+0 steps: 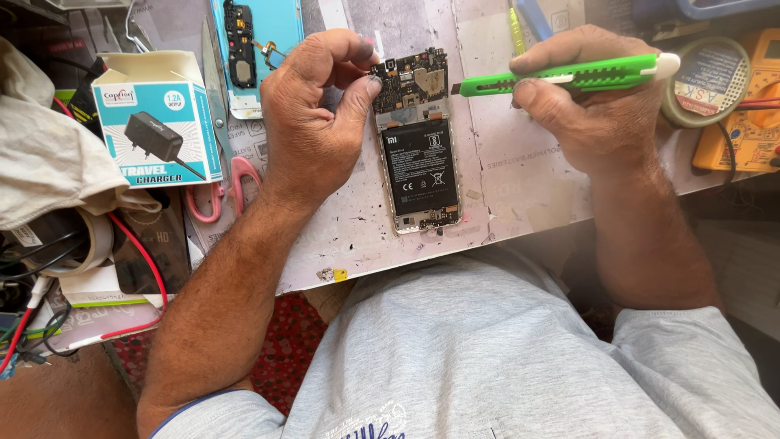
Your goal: The person disassembles a smartphone by prying open the casing and removing the motherboard. They use a green utility knife and a small screwdriver to separate components and detach connectors. The motherboard is lifted out and set aside while the battery remains in the chassis.
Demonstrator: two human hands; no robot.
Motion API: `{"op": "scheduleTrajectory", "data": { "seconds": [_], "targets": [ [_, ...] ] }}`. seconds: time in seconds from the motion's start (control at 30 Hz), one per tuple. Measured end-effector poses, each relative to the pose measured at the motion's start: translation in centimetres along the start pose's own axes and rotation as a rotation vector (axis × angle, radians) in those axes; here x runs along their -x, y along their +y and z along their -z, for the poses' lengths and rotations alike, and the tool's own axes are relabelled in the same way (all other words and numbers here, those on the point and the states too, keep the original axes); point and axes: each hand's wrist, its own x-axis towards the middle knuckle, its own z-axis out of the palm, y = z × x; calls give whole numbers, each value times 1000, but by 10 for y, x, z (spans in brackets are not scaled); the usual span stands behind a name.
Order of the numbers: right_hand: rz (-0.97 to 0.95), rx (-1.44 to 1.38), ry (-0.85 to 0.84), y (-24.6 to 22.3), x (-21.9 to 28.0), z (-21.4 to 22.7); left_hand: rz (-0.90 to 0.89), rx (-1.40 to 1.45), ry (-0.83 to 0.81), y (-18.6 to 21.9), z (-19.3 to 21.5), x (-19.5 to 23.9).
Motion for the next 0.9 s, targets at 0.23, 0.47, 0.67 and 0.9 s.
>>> {"op": "scheduleTrajectory", "data": {
  "seconds": [0.23,0.47,0.67,0.9],
  "targets": [
    [62,-114,23,2,4,1,135,262,13,-5,0,2],
    [81,-110,54,3,7,4,146,306,-1,-7,1,3],
    [67,-112,75,6,10,6,190,327,-17,-5,2,3],
    [79,-116,97,2,8,4,226,311,-40,-1,2,1]
  ]
}}
